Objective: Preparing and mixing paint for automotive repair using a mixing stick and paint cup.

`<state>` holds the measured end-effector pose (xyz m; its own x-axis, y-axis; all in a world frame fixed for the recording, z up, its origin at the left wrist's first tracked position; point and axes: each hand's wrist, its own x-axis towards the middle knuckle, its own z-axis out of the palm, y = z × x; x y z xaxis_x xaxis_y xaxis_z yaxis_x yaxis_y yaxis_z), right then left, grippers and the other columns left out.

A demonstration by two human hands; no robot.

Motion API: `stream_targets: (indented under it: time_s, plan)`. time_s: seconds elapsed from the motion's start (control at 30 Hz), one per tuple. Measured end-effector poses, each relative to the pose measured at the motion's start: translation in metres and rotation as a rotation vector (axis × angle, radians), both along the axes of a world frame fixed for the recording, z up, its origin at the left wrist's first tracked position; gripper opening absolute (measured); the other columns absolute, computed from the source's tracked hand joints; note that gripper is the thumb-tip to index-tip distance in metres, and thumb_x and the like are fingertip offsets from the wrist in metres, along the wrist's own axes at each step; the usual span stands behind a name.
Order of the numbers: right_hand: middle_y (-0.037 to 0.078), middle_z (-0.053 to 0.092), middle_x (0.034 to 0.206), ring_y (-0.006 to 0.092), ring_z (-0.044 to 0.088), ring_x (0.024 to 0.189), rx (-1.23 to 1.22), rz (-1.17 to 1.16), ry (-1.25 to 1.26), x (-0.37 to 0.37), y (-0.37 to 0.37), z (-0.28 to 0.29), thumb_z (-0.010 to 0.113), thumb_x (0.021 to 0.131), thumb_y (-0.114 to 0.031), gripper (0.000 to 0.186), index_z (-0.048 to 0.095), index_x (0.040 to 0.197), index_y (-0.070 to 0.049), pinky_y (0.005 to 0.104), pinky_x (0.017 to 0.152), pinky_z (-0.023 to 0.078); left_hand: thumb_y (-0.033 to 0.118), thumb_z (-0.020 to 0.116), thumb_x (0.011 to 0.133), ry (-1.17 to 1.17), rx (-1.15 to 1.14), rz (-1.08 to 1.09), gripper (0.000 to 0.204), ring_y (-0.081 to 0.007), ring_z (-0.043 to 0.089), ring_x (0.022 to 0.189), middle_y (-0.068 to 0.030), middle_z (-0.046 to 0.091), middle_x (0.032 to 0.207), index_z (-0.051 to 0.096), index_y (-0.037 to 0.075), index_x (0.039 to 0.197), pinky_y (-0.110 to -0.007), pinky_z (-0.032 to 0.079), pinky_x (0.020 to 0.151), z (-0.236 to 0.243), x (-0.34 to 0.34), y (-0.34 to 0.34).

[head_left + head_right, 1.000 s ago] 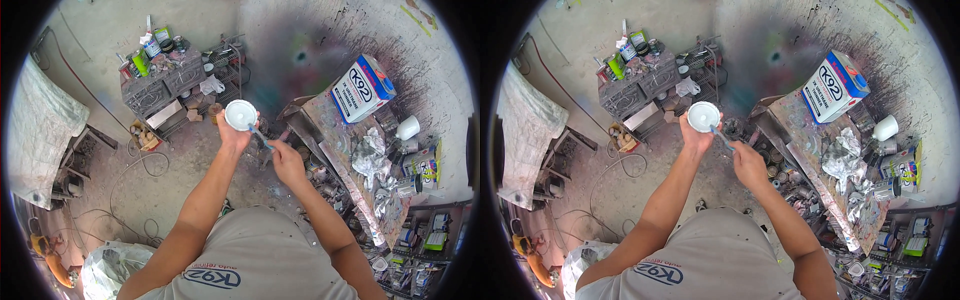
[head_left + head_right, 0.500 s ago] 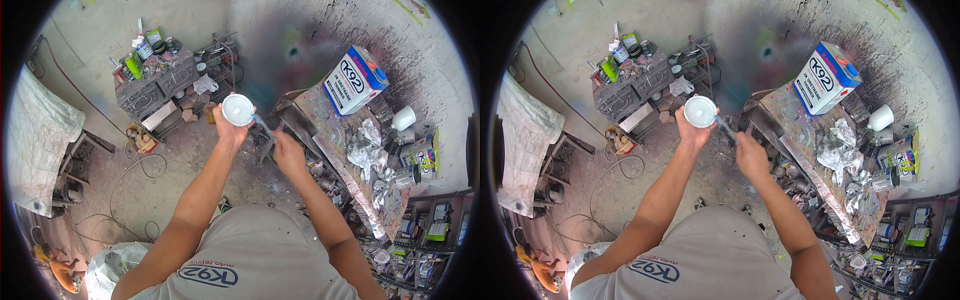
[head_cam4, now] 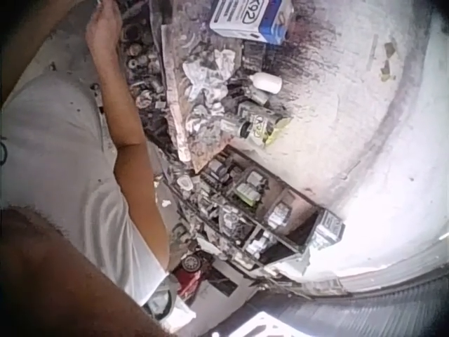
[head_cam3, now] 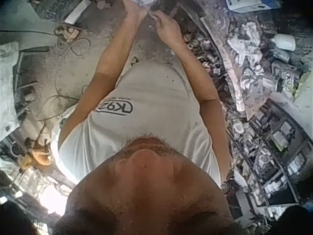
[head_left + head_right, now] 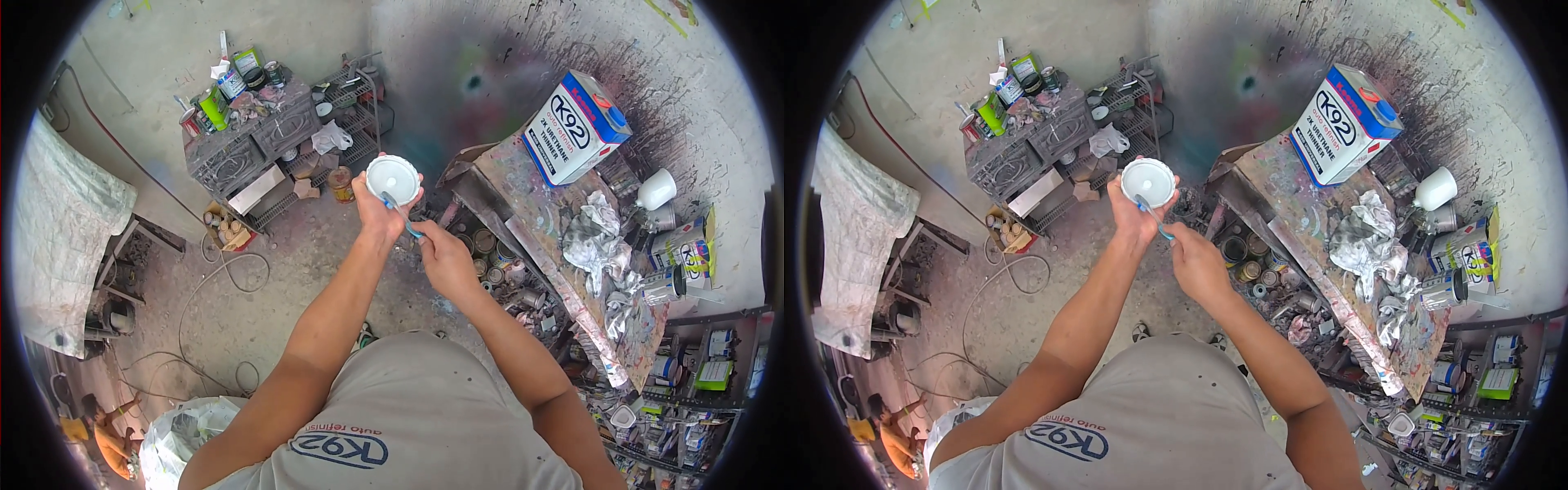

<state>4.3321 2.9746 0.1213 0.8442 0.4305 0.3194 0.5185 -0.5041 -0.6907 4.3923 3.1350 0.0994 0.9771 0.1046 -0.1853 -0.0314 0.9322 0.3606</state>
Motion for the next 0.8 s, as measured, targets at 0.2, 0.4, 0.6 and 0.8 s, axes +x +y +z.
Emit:
stream_targets:
  time_s: [0.2, 0.4, 0.6, 0.8]
  plan:
    - [0.016, 0.06, 0.092, 0.0354, 0.059, 0.082, -0.05, -0.084, -0.06, 0.005, -0.018, 0.005, 0.05, 0.084, -0.006, 0.02, 0.055, 0.104, -0.008, 0.0405, 0.069, 0.048, 0.047, 0.029, 0.084, -0.015, 0.006, 0.008, 0.048, -0.0361, 0.059, 0.093, -0.0112, 0.058, 0.108, 0.047, 0.02, 0.12, -0.046, 0.05, 0.07, -0.004, -0.002, -0.002]
    - [0.016, 0.059, 0.088, 0.0337, 0.06, 0.077, -0.132, -0.208, -0.034, 0.003, -0.02, 0.007, 0.05, 0.083, -0.006, 0.021, 0.057, 0.103, -0.009, 0.0397, 0.068, 0.047, 0.049, 0.026, 0.085, -0.087, 0.041, -0.006, 0.051, -0.0325, 0.06, 0.09, -0.0086, 0.058, 0.107, 0.045, 0.021, 0.123, -0.043, 0.048, 0.07, 0.001, -0.001, -0.004]
    - [0.018, 0.06, 0.087, 0.0378, 0.059, 0.078, -0.179, -0.212, -0.205, 0.026, -0.024, 0.012, 0.052, 0.082, -0.006, 0.018, 0.055, 0.099, -0.009, 0.045, 0.066, 0.048, 0.046, 0.024, 0.089, -0.041, 0.134, -0.034, 0.051, -0.0274, 0.06, 0.089, -0.0078, 0.059, 0.106, 0.044, 0.019, 0.127, -0.042, 0.048, 0.07, -0.003, 0.0, -0.011]
    - [0.019, 0.06, 0.088, 0.0371, 0.059, 0.082, -0.164, -0.116, -0.114, 0.029, -0.017, -0.007, 0.051, 0.081, -0.004, 0.019, 0.054, 0.1, -0.008, 0.0457, 0.069, 0.048, 0.045, 0.023, 0.089, -0.036, 0.259, -0.036, 0.051, -0.0287, 0.057, 0.096, -0.0071, 0.058, 0.11, 0.047, 0.016, 0.124, -0.046, 0.048, 0.074, -0.013, 0.006, -0.016]
